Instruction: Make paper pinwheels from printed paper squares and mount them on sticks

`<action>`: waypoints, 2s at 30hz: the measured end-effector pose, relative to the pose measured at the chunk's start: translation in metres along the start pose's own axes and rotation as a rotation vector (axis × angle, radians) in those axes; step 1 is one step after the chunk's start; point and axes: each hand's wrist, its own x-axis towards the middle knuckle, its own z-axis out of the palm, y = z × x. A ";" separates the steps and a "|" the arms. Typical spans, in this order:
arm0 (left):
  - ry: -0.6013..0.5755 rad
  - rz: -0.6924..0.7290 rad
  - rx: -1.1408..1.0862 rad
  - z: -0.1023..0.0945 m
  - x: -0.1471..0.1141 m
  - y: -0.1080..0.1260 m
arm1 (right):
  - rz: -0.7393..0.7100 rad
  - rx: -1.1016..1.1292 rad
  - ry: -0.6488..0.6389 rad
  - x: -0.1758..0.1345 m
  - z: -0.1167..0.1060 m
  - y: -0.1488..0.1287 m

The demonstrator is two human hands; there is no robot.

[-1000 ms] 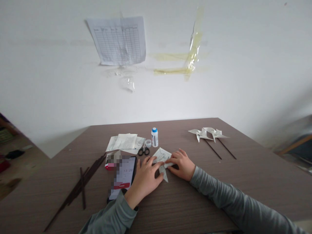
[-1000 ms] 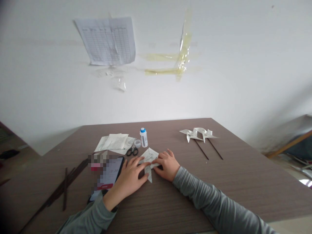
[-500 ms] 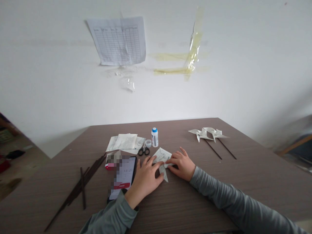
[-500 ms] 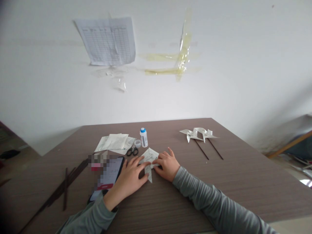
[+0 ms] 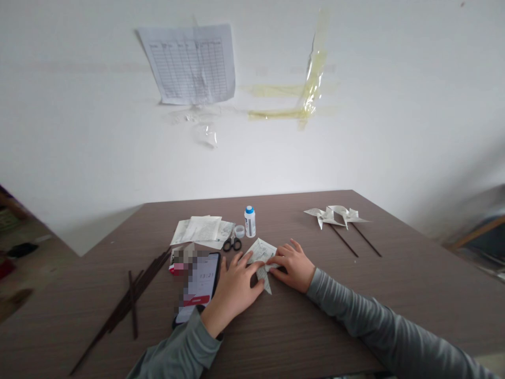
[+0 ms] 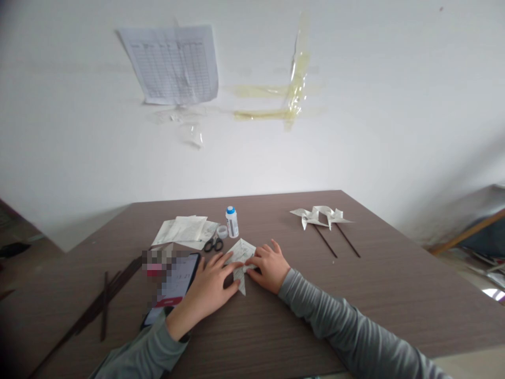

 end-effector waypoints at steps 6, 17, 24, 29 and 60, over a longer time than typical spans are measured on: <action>0.009 0.026 0.005 0.000 -0.001 0.001 | 0.037 0.011 -0.024 0.002 -0.007 -0.008; 0.046 0.017 -0.008 0.006 0.002 -0.002 | 0.074 0.057 -0.020 -0.001 -0.008 -0.007; 0.020 0.021 -0.002 0.002 0.000 0.000 | 0.070 0.021 -0.027 0.002 -0.003 -0.008; 0.034 0.029 -0.016 0.005 0.000 -0.005 | 0.018 -0.003 0.031 0.000 0.005 -0.002; 0.054 0.021 0.010 0.008 0.001 -0.005 | 0.076 0.047 -0.021 0.001 -0.003 -0.007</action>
